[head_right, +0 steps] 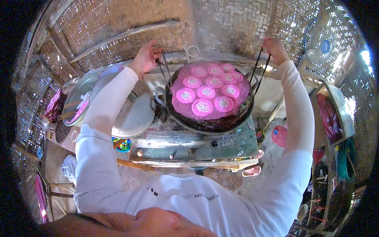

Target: The person scoops pink batter into a mold and uses a wooden tool to smooth the surface. They then scoop white batter and use a wooden tool to create a decorative pattern on top of the pink batter. The person places the filled tray into a steamer, covers it, and later removes the tray of cooked cakes.

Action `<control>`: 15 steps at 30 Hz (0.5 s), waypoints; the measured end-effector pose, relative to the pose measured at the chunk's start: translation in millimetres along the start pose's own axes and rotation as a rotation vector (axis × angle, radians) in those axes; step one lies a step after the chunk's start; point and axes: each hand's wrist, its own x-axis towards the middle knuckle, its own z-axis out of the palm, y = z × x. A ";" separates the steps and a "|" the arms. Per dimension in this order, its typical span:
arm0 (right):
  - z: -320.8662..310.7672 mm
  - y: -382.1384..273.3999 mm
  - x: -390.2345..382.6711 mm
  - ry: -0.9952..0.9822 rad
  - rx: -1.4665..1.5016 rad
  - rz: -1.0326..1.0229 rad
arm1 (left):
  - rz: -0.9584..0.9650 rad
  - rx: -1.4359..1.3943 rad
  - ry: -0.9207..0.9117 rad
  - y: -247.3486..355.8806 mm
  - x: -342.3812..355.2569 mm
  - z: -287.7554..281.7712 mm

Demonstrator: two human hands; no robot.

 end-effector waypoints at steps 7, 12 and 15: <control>-5.6 49.4 5.6 0.007 -0.300 -0.242 | -0.044 -0.047 0.040 -18.0 -16.2 -13.7; -40.5 81.2 29.0 -0.050 -1.090 -0.714 | -0.088 0.122 0.064 -28.0 -9.3 -36.8; -42.8 88.8 29.5 -0.117 -1.490 -0.454 | -0.123 0.185 0.013 -27.2 -7.2 -50.0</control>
